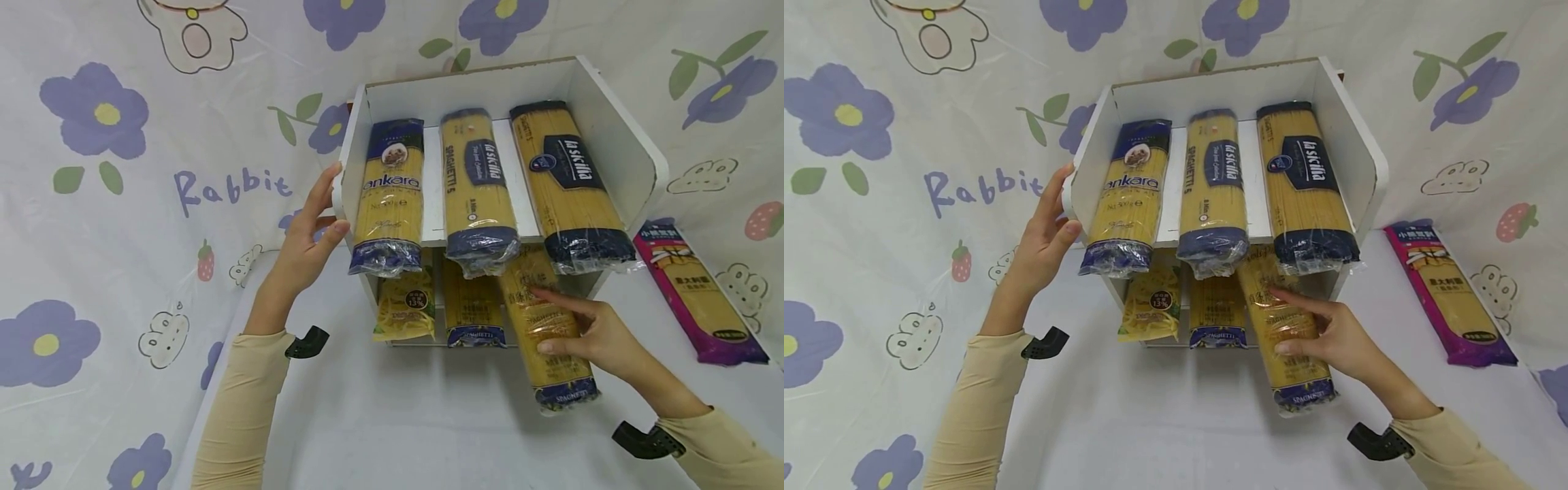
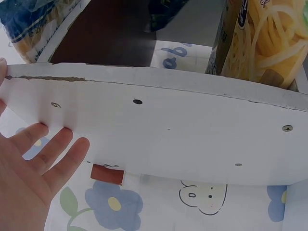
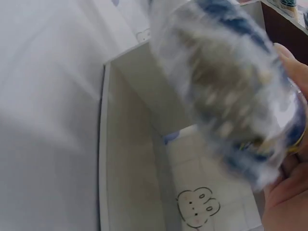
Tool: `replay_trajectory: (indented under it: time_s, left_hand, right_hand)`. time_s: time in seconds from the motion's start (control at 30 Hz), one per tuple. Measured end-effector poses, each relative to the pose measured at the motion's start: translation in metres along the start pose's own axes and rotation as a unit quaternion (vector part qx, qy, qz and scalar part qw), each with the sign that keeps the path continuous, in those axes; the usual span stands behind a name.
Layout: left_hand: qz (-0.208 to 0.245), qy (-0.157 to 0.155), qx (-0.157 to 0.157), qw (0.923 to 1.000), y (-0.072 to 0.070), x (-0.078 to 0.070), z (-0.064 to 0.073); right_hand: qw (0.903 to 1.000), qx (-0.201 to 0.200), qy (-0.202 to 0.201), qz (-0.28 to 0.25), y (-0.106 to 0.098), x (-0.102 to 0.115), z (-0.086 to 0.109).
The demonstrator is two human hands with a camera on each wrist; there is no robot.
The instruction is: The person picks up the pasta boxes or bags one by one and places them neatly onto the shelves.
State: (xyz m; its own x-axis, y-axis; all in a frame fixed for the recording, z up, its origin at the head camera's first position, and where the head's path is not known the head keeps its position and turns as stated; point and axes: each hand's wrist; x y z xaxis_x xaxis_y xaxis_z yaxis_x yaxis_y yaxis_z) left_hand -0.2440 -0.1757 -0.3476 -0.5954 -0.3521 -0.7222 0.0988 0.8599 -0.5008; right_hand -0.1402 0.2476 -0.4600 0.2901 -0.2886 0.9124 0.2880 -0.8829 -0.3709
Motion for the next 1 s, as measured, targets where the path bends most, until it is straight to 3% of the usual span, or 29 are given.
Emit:
replay_trajectory:
  time_s: [0.23,0.7,1.0]
  left_hand:
    - [0.003,0.000,0.000,1.0000,0.000,0.001,0.000]
    - [-0.004,-0.004,0.000,1.0000,-0.001,0.001,0.001]
    - [0.000,-0.005,0.004,1.0000,-0.002,0.001,0.001]
  right_hand:
    - [0.9990,-0.043,0.010,0.003,0.004,-0.006,0.002]
    - [0.9950,-0.084,0.050,0.023,0.009,-0.016,0.005]
    - [0.9949,-0.097,0.028,0.001,0.012,-0.020,0.006]
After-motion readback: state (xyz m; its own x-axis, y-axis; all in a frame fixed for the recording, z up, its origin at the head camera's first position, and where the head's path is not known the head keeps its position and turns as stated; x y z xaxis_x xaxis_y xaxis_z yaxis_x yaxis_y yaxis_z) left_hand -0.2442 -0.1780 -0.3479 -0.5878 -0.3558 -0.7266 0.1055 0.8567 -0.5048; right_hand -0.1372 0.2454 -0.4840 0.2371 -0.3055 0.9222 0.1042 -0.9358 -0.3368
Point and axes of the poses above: each hand's wrist, its own z-axis away from the middle knuckle, its own y-axis out of the palm, x = y × z, and after that the axes turned 3 degrees about -y, right-handed
